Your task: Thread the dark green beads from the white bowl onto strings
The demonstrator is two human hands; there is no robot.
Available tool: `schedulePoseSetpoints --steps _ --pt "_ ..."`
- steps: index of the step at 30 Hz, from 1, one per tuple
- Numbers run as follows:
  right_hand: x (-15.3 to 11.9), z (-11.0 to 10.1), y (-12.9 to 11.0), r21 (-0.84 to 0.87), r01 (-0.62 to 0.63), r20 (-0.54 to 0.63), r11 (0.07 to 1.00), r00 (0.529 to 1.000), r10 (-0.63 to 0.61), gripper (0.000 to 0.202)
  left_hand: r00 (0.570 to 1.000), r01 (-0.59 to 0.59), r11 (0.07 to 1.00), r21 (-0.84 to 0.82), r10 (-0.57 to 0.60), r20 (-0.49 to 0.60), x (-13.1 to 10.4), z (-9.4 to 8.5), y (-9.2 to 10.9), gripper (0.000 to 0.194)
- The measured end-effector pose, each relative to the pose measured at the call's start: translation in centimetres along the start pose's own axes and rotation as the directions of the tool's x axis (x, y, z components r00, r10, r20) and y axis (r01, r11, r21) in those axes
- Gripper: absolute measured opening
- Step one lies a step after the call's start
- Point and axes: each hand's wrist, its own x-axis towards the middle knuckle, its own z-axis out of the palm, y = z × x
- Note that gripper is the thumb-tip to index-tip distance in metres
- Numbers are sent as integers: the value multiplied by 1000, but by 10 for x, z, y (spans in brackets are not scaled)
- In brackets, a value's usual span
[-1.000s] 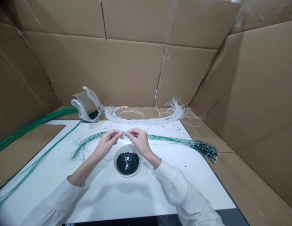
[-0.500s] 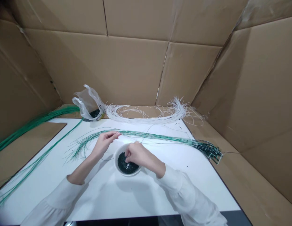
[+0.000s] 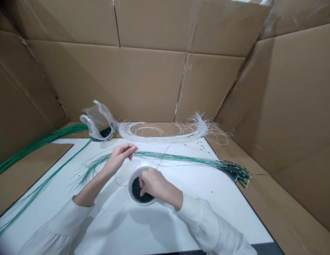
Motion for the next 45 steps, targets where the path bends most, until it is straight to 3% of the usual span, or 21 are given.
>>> schedulePoseSetpoints --steps 3,6,10,12,14,17,21,29,36,45 --pt "-3 -14 0 129 34 -32 991 999 -30 8 999 -7 1000 -10 7 33 6 3 15 25" --pt "-6 -36 3 339 59 -170 939 985 -1 11 999 -30 997 66 28 34 8 5 32 26" --pt "-8 -67 12 656 229 -428 719 898 104 19 995 -96 988 118 92 36 7 7 47 28" --pt "-7 -76 18 736 311 -495 601 853 164 19 993 -116 986 123 112 43 5 8 51 27" --pt "-6 -79 22 781 366 -513 506 838 186 20 993 -112 988 104 108 41 3 9 53 26" --pt "-4 -77 26 822 400 -497 406 851 169 22 995 -90 994 70 86 54 -2 11 53 25" --pt "-5 -69 27 852 389 -466 350 868 169 18 996 -76 996 37 74 55 -8 12 47 21" --pt "-7 -25 33 920 248 -321 302 921 221 17 1000 7 998 55 -9 21 -35 19 2 21" --pt "-13 -8 18 895 334 -402 296 891 210 13 998 -32 999 -41 29 -59 -59 26 -3 18" --pt "-18 -4 18 860 421 -484 290 853 196 9 997 -71 997 -32 70 -42 -68 30 -1 16"
